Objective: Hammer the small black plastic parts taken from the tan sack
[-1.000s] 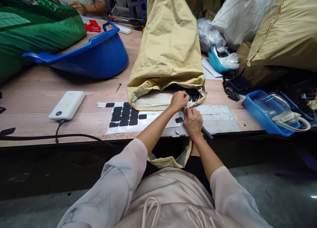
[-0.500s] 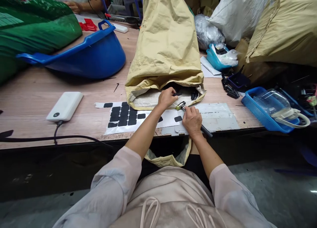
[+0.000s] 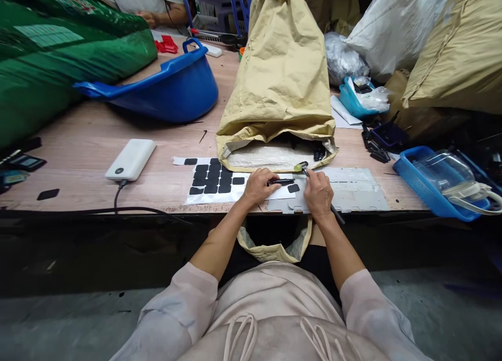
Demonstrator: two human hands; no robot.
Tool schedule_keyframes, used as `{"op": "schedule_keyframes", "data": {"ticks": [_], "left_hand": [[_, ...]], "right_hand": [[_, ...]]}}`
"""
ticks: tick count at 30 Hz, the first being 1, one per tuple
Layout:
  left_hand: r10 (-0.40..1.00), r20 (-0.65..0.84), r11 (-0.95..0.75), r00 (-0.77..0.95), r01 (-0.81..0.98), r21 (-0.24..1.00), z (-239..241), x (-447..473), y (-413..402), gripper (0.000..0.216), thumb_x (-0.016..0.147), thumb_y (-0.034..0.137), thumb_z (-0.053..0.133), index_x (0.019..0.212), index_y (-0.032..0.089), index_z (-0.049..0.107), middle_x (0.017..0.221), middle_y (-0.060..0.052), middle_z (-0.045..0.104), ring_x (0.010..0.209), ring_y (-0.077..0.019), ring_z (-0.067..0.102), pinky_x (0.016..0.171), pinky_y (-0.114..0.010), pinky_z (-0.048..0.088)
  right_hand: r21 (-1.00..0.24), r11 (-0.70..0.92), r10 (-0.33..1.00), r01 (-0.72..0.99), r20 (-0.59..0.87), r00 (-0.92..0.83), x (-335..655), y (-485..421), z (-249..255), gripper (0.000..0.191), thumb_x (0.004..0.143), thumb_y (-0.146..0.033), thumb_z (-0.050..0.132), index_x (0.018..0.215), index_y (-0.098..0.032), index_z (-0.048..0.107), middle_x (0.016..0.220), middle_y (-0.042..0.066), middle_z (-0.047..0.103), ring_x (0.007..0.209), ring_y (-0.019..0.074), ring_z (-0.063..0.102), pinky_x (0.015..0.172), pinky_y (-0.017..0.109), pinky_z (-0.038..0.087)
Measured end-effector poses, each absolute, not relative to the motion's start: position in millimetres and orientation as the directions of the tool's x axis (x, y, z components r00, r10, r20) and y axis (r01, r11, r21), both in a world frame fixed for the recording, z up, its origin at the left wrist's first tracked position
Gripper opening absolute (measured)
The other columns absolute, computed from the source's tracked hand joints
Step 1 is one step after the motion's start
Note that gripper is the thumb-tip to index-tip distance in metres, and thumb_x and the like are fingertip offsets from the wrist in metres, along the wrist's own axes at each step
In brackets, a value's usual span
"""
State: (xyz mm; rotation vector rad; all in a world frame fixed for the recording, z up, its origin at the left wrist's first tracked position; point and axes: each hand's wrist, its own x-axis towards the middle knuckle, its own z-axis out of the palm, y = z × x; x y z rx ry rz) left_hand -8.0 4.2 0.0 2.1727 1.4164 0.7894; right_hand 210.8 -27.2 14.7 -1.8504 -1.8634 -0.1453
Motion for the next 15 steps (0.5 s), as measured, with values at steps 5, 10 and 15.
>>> {"op": "schedule_keyframes", "data": {"ticks": [5, 10, 15], "left_hand": [[0.915, 0.213, -0.399, 0.342, 0.692, 0.601, 2.8, -7.5, 2.3, 0.016, 0.089, 0.032, 0.073, 0.102, 0.024, 0.079, 0.092, -0.005, 0.07, 0.095, -0.0243, 0.06, 0.088, -0.038, 0.045], [0.919, 0.202, -0.389, 0.338, 0.7, 0.599, 4.3, -5.4, 0.3, 0.017, 0.09, 0.032, 0.074, 0.103, 0.024, 0.08, 0.093, -0.005, 0.07, 0.095, -0.0241, 0.061, 0.088, -0.037, 0.045], [0.923, 0.198, -0.381, 0.331, 0.707, 0.595, 5.0, -4.5, 0.8, 0.016, 0.089, 0.03, 0.075, 0.103, 0.023, 0.08, 0.093, -0.005, 0.071, 0.095, -0.0243, 0.062, 0.087, -0.037, 0.044]], "right_hand": [[-0.464, 0.284, 0.878, 0.839, 0.477, -0.034, 207.9, -50.7, 29.8, 0.039, 0.106, -0.025, 0.042, 0.135, -0.019, 0.067, 0.113, 0.012, 0.072, 0.104, 0.0224, 0.066, 0.094, 0.034, 0.053], [-0.51, 0.335, 0.883, 0.792, 0.464, -0.075, 198.3, -65.7, 30.9, 0.038, 0.106, -0.026, 0.043, 0.133, -0.019, 0.068, 0.113, 0.011, 0.074, 0.104, 0.0209, 0.069, 0.094, 0.032, 0.055], [-0.515, 0.292, 0.906, 0.806, 0.419, -0.061, 197.8, -65.4, 26.8, 0.037, 0.104, -0.023, 0.044, 0.128, -0.018, 0.07, 0.109, 0.011, 0.074, 0.101, 0.0219, 0.069, 0.091, 0.033, 0.055]]}}
